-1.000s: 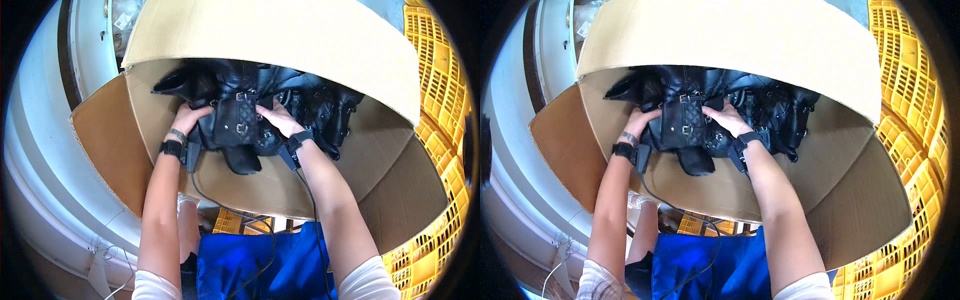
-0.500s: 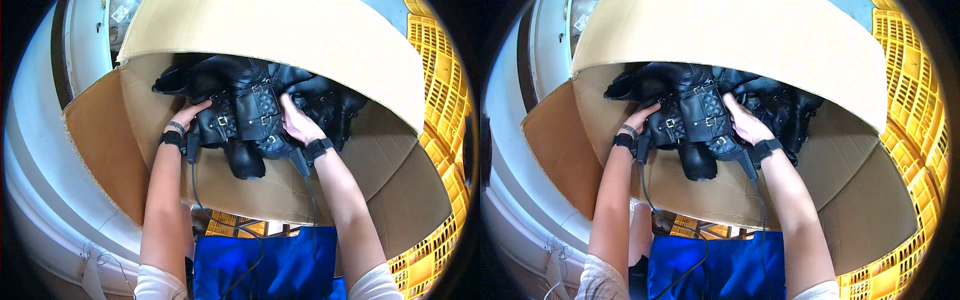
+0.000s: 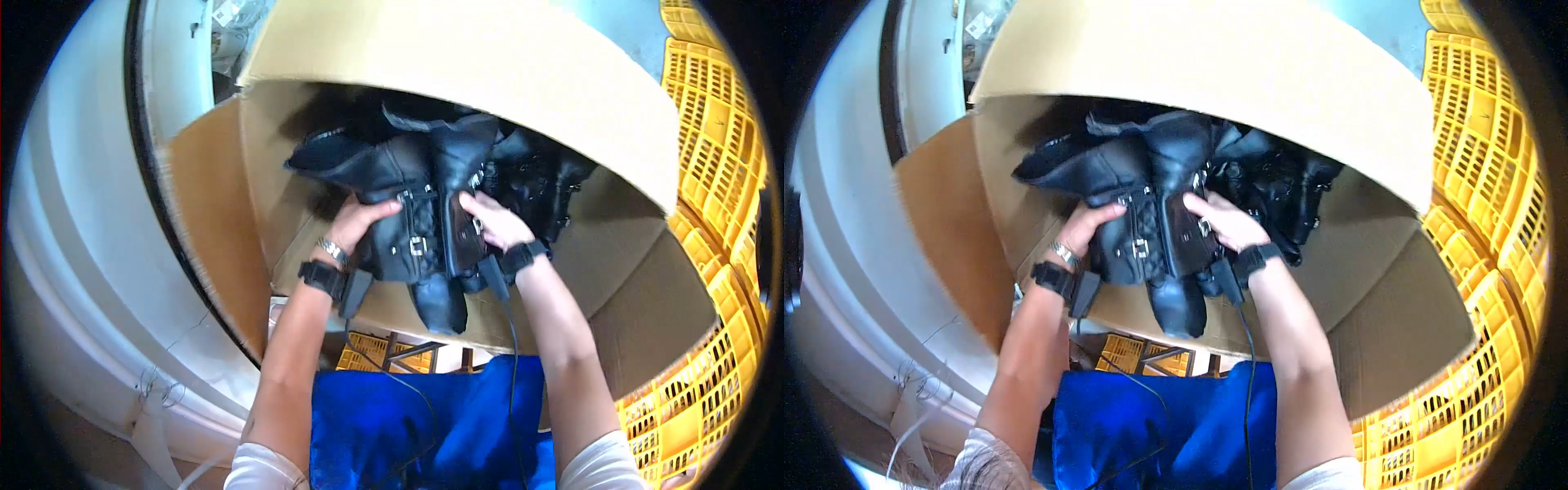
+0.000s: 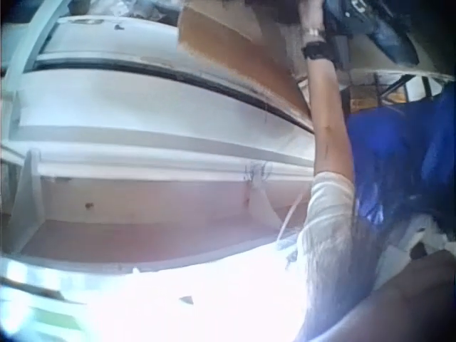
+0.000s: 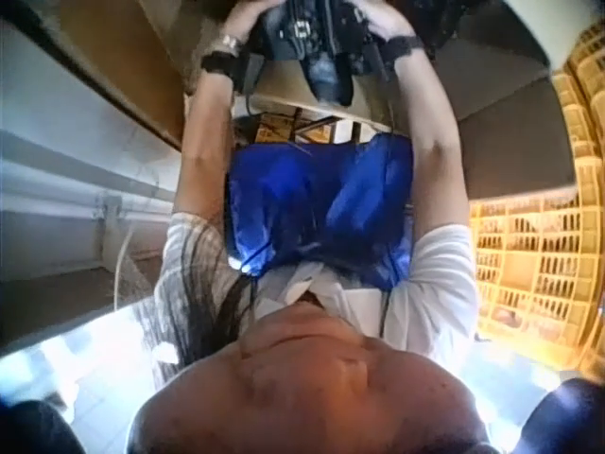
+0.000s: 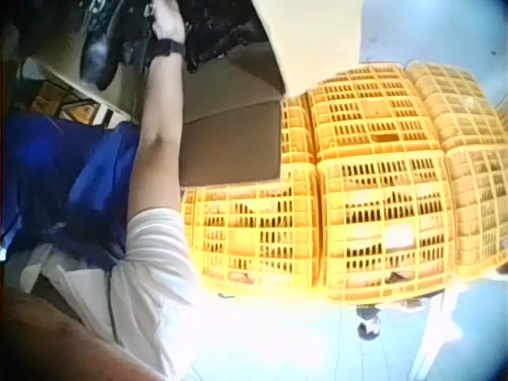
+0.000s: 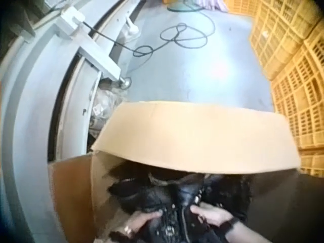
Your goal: Trim and apply adhesive to boot components on an assembly line.
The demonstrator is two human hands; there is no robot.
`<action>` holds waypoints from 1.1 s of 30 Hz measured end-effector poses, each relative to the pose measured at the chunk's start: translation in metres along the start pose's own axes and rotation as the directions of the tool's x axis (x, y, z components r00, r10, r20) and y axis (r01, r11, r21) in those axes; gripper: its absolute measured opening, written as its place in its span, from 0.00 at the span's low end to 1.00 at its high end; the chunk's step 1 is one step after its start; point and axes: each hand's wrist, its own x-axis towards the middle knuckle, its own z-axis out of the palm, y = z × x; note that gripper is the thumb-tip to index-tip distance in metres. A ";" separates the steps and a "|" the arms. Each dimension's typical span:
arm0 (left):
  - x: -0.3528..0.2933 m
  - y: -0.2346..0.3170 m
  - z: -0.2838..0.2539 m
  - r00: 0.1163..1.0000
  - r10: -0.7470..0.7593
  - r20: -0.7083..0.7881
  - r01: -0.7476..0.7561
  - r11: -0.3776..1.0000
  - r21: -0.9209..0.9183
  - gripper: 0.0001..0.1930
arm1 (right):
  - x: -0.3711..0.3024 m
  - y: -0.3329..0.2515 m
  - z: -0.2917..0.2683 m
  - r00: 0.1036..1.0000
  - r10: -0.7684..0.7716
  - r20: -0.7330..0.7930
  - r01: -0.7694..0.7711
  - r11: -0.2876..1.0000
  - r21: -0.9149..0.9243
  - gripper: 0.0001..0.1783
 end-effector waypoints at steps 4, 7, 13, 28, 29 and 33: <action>-0.094 0.027 0.053 0.977 0.146 0.155 -0.187 0.936 0.299 0.23 | -0.108 0.012 0.014 0.982 -0.099 -0.161 0.088 0.993 -0.077 0.25; -0.166 0.018 0.082 0.951 0.130 0.280 -0.236 0.890 0.390 0.32 | -0.181 -0.008 0.057 0.984 -0.146 -0.100 0.134 0.983 -0.123 0.24; -0.321 0.046 0.200 0.733 0.610 0.301 -0.679 0.681 0.276 0.26 | -0.397 0.045 0.111 0.975 -0.218 0.041 0.221 0.934 -0.281 0.23; -0.709 0.025 0.203 -0.015 0.902 0.432 -0.969 -0.120 0.216 0.18 | -0.591 0.124 0.253 0.915 -0.185 0.358 0.384 0.667 -0.639 0.21; -0.727 0.015 0.194 -0.072 0.922 0.381 -0.947 -0.183 0.264 0.19 | -0.593 0.135 0.268 0.906 -0.167 0.390 0.400 0.641 -0.655 0.21; -0.778 -0.060 0.147 -0.135 0.990 0.043 -0.848 -0.138 0.513 0.19 | -0.587 0.208 0.337 0.816 0.065 0.574 0.481 0.474 -0.738 0.20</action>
